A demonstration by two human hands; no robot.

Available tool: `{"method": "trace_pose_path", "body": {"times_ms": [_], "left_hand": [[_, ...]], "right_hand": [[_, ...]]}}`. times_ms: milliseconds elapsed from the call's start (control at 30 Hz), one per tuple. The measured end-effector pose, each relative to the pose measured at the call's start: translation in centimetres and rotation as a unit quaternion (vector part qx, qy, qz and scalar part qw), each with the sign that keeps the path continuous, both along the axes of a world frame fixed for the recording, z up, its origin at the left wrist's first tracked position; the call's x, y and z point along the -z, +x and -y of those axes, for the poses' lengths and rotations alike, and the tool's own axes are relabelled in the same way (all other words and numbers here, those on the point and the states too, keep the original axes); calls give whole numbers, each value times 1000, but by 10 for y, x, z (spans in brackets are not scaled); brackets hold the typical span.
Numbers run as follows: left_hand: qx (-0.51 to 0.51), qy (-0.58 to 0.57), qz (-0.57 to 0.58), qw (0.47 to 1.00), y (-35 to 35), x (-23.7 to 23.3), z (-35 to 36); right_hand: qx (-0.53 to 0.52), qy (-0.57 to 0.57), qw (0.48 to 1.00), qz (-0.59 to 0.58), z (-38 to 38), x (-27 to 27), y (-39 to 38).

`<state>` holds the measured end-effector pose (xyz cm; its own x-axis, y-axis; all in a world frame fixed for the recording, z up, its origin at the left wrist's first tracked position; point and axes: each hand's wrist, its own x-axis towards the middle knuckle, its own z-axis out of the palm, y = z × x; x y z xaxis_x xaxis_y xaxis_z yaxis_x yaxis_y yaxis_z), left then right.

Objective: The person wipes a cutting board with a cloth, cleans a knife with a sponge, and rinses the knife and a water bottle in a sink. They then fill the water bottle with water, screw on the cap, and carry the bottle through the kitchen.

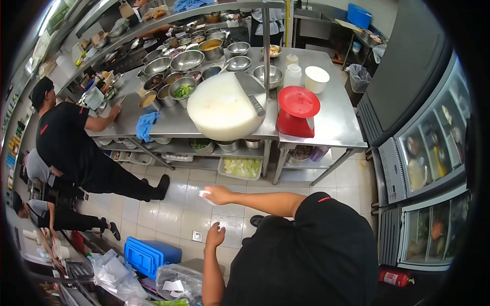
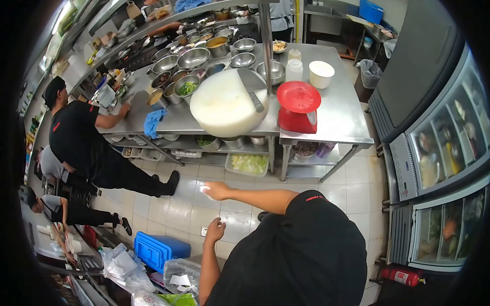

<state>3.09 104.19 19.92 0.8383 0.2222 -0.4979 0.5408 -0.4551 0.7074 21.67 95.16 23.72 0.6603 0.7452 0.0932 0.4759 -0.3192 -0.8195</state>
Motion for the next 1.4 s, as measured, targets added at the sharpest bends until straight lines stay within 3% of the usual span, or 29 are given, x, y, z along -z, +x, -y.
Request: {"method": "trace_pose_path", "body": {"times_ms": [33,100,133,200,233,333,367,400,433,500,533,567,600,633,700,733,767,833,867,900,967,1000,1033,1067,1100,1167,1233,1367,1400], "left_hand": [[117,128,1,985,4,8,-3],[197,203,58,957,17,29,-13],[180,190,-2,965,28,-7,-11],[158,177,-57,970,34,-21,-20],[104,209,-8,972,29,23,-42],[28,262,24,964,19,72,-91],[-163,41,7,986,17,83,-110],[-340,-184,-8,922,17,91,-130],[-488,-395,-24,778,11,96,-145],[-633,-591,66,496,14,77,-171],[-639,-590,70,489,9,67,-173],[-589,-677,157,414,9,52,-173],[-525,-748,238,329,9,39,-168],[-533,-745,239,323,5,32,-160],[-597,-644,319,358,4,27,-146],[-526,-542,284,591,-10,61,-160],[-528,-542,282,590,-15,48,-146],[-426,-707,332,456,-14,-39,-88],[-380,-673,319,548,-7,-71,-69],[-382,-676,314,547,-3,-68,-70],[-521,-574,213,595,7,-57,-73],[-520,-575,213,595,7,-46,-74],[-450,-542,228,672,4,-34,-74],[-376,-502,242,740,6,-28,-77],[-377,-499,243,742,8,-38,-72],[-344,-373,174,844,15,-68,-50],[-354,-327,129,867,10,-38,-49],[-358,-179,-12,916,-47,59,-51],[-367,-171,-37,914,-55,76,-52]], "right_hand": [[-78,46,996,-5,-19,14,-6],[-240,115,964,-20,-51,45,-47],[-323,137,936,-31,-59,51,-73],[-285,-11,958,-17,-52,11,-130],[-354,215,901,-127,-59,-3,-144],[-425,243,864,-118,-50,-82,-189],[-456,245,837,-175,-47,-99,-197],[-462,240,835,-175,-50,-99,-197],[-485,287,817,-122,-53,-96,-198],[-500,356,789,-19,-63,-77,-193],[-483,352,801,25,-73,-56,-181],[-479,361,799,45,-75,-50,-164],[-477,326,816,19,-77,-44,-152],[-454,273,844,-80,-86,-33,-145],[-339,179,919,-93,-98,-20,-118],[-263,133,952,-83,-101,-20,-111],[-263,132,952,-86,-102,-25,-106],[-124,112,985,-45,-106,-38,-100],[-93,104,990,-2,-114,-20,-116],[-90,99,991,-4,-113,-18,-124],[-122,-101,987,-32,-112,-18,-131],[-265,-78,947,-167,-105,-21,-94],[-266,-76,946,-165,-103,-29,-74],[-357,-131,917,-118,-102,-39,-57],[-442,-182,876,-72,-100,-50,-39],[-509,-293,809,32,-85,-129,0],[-490,-195,848,42,-80,-139,63],[-352,-192,914,51,-74,-231,218],[-309,-129,929,156,-72,-227,275]]}}
